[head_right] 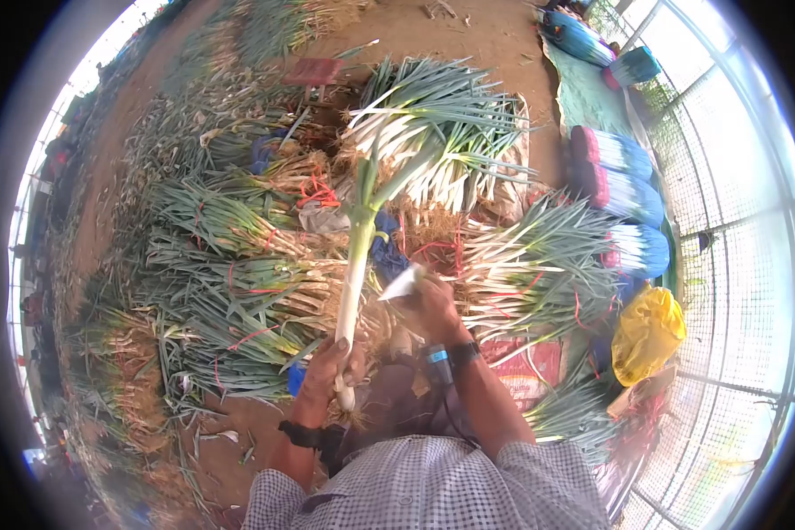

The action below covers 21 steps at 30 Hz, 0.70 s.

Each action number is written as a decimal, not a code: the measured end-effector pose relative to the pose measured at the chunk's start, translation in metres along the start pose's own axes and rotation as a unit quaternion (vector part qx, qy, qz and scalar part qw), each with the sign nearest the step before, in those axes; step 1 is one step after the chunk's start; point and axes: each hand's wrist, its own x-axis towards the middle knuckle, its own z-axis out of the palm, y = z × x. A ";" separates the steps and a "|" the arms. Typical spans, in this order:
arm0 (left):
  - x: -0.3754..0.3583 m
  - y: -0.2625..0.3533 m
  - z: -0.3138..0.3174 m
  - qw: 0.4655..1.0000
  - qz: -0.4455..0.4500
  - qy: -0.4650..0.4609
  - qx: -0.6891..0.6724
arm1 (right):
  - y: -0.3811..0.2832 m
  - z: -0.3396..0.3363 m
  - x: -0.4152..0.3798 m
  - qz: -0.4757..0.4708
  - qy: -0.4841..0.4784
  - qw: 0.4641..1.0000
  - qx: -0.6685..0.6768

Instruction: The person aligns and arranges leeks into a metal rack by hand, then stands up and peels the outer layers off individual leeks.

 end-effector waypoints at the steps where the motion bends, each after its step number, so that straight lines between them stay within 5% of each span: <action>1: 0.000 0.002 0.000 1.000 0.011 0.003 0.015 | 0.028 0.006 -0.025 0.010 0.021 1.000 -0.013; 4: -0.008 0.020 0.006 0.995 0.025 0.073 0.059 | 0.187 -0.031 -0.146 0.237 -0.067 0.918 -0.312; 6: -0.012 0.033 0.014 0.985 0.055 0.115 0.114 | 0.179 -0.082 -0.148 0.518 -0.001 0.796 -0.315; 7: -0.008 0.034 0.010 0.977 0.059 0.133 0.155 | 0.185 -0.123 -0.168 0.272 0.036 0.903 -0.330; 8: -0.003 0.033 0.005 0.972 0.079 0.137 0.176 | 0.121 -0.125 -0.127 0.246 0.180 0.910 -0.280; 9: 0.004 0.027 0.002 0.967 0.093 0.135 0.195 | 0.106 -0.130 -0.083 0.089 0.120 0.920 -0.362; 11: 0.023 0.012 0.000 0.967 0.087 0.128 0.202 | -0.018 -0.095 0.041 0.152 0.073 0.985 -0.036; 14: 0.026 0.005 0.010 0.973 0.034 0.140 0.180 | -0.133 -0.072 0.094 -0.070 -0.154 0.981 0.093; 17: 0.007 0.005 0.009 0.974 0.004 0.113 0.196 | -0.101 -0.062 0.088 0.226 -0.007 0.936 0.270; 18: 0.002 -0.004 0.003 0.962 0.004 0.133 0.237 | -0.046 -0.054 0.080 0.273 -0.087 0.929 0.234; 21: 0.010 0.001 0.004 0.961 0.001 0.143 0.235 | -0.023 -0.027 0.061 0.190 -0.037 0.965 0.176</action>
